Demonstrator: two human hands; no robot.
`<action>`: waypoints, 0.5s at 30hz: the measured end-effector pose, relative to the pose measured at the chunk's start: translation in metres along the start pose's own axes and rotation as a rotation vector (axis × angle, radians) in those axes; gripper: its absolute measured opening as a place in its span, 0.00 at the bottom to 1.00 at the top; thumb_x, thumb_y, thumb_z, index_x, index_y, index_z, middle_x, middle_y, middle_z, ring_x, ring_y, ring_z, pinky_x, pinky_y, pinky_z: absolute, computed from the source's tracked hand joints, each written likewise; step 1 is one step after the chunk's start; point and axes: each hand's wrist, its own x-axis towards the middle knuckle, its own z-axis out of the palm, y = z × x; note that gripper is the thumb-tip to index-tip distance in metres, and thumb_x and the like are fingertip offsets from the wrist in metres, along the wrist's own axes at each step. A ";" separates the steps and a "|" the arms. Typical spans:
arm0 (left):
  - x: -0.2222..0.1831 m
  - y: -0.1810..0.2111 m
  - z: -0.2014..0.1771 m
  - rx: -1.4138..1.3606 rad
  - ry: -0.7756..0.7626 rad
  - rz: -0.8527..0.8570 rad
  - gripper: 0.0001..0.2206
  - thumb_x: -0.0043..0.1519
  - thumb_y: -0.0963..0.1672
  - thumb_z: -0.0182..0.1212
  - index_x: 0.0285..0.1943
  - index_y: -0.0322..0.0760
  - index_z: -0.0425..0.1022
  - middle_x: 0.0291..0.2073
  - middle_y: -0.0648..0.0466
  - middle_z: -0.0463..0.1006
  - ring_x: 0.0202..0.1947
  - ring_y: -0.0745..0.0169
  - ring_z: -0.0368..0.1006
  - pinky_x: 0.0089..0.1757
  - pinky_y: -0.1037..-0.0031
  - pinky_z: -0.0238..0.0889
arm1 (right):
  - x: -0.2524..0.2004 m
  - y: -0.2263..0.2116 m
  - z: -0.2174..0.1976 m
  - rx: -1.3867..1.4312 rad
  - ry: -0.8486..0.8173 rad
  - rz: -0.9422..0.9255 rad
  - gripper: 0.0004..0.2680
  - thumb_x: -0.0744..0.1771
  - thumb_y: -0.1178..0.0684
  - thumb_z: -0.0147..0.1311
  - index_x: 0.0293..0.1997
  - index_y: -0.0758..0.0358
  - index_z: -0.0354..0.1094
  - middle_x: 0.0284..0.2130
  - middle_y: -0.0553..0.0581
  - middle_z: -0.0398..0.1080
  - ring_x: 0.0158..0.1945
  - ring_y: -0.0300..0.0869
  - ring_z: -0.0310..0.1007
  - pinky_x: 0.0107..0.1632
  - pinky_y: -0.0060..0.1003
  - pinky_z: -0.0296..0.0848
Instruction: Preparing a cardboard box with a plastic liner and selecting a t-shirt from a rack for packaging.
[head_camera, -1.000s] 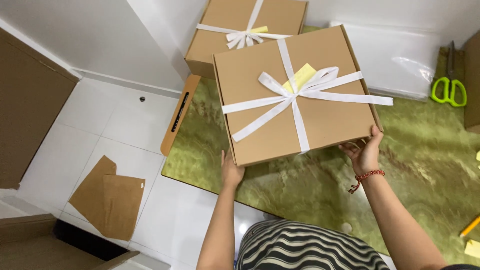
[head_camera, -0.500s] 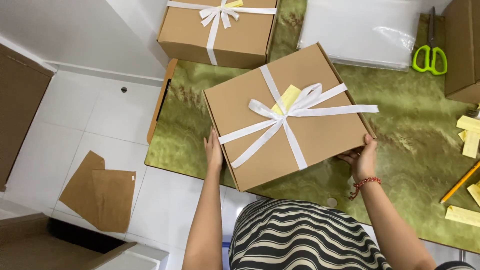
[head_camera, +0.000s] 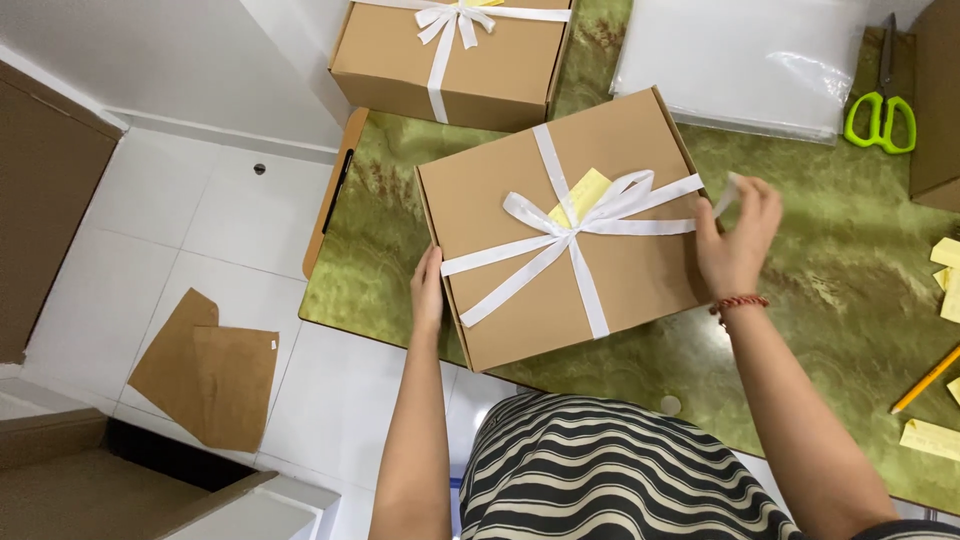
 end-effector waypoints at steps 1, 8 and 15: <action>-0.002 -0.003 -0.002 -0.002 0.002 0.005 0.35 0.59 0.57 0.58 0.75 0.40 0.70 0.74 0.53 0.71 0.74 0.63 0.65 0.68 0.70 0.57 | 0.007 0.001 0.018 0.003 0.004 -0.003 0.14 0.71 0.58 0.61 0.63 0.71 0.66 0.58 0.70 0.61 0.64 0.61 0.59 0.66 0.57 0.58; -0.021 0.015 -0.008 0.030 -0.026 0.172 0.28 0.66 0.56 0.64 0.73 0.45 0.75 0.69 0.42 0.74 0.72 0.42 0.65 0.66 0.57 0.62 | 0.046 -0.049 0.091 -0.121 -0.357 -0.068 0.17 0.67 0.39 0.66 0.60 0.52 0.75 0.52 0.54 0.71 0.59 0.51 0.68 0.56 0.49 0.66; 0.003 -0.009 -0.009 0.018 0.007 0.186 0.26 0.66 0.56 0.65 0.70 0.47 0.77 0.66 0.43 0.77 0.69 0.44 0.69 0.65 0.58 0.64 | 0.054 -0.065 0.100 -0.165 -0.670 0.202 0.25 0.59 0.37 0.74 0.57 0.54 0.74 0.46 0.54 0.73 0.59 0.53 0.68 0.58 0.59 0.63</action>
